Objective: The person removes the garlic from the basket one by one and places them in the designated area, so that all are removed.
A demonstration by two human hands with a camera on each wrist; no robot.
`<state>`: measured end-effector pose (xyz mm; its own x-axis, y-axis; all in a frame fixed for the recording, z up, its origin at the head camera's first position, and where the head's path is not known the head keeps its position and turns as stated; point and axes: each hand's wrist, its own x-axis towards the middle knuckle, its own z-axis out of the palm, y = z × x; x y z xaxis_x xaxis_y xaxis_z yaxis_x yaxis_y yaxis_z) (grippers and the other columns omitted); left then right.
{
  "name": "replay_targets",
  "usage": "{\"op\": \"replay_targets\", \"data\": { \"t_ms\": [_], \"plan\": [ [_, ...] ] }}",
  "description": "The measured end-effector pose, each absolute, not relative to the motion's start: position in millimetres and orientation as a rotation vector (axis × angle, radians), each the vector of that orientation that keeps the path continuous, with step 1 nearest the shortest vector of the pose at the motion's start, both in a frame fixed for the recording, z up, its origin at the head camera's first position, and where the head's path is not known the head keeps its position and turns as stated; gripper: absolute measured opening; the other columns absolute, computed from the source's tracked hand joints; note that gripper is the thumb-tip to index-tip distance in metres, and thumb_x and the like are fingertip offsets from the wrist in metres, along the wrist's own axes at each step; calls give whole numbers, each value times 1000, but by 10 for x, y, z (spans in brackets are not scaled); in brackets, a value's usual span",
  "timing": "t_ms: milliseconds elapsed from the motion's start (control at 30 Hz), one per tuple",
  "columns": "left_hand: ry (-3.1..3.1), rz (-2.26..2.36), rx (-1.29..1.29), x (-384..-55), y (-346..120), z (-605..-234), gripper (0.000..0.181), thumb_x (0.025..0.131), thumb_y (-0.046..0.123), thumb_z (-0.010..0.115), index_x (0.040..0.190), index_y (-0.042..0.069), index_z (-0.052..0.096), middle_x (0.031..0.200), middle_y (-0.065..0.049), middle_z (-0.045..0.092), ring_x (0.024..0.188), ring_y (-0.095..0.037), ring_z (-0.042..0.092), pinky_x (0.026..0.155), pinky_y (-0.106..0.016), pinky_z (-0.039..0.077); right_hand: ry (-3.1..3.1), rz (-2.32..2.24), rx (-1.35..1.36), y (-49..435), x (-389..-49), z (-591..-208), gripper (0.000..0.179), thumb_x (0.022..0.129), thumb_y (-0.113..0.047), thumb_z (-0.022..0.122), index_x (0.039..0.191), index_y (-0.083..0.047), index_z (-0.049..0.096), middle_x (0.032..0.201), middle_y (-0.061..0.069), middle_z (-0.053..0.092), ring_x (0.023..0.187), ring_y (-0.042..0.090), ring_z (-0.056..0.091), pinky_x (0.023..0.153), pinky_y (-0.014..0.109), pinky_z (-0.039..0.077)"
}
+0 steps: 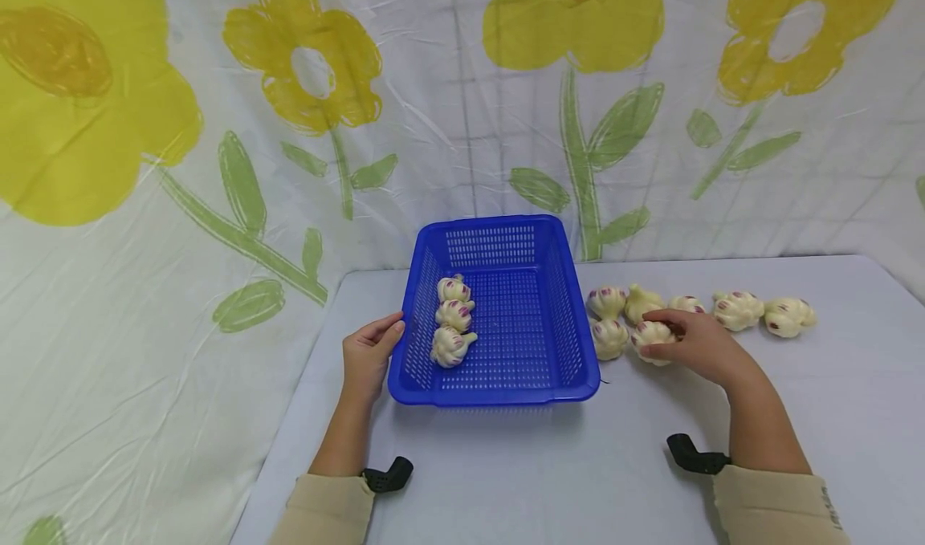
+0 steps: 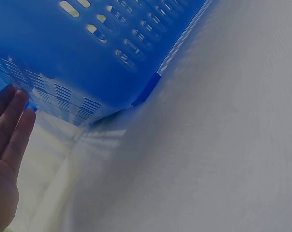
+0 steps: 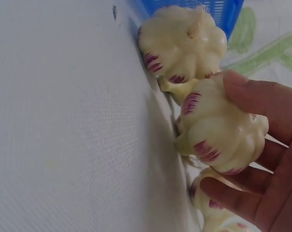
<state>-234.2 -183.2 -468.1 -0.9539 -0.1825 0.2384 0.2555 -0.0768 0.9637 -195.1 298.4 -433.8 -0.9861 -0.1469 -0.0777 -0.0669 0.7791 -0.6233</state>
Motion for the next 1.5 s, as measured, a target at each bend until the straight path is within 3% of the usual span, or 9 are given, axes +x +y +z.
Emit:
{"op": "replay_targets", "data": {
  "t_ms": [433,1500],
  "plan": [
    [-1894,-2116,-78,-2349,-1831,-4685,32,87,4,72,113,-14,66,81,4,75,68,-8,70,65,-21,57,2823,-1028,-171,2974,-1946,-4334,68,85,-44,73,138,-6,53,134,22,58,127,46,48,97,61,43],
    [-1910,-2102,-86,-2331,-1833,-4676,33,87,10,74,112,-12,68,81,4,76,70,-9,70,66,-23,58,2877,-957,-174,2936,-1935,-4263,66,87,-48,70,137,-7,55,136,25,55,122,46,51,93,60,45]
  ]
}}
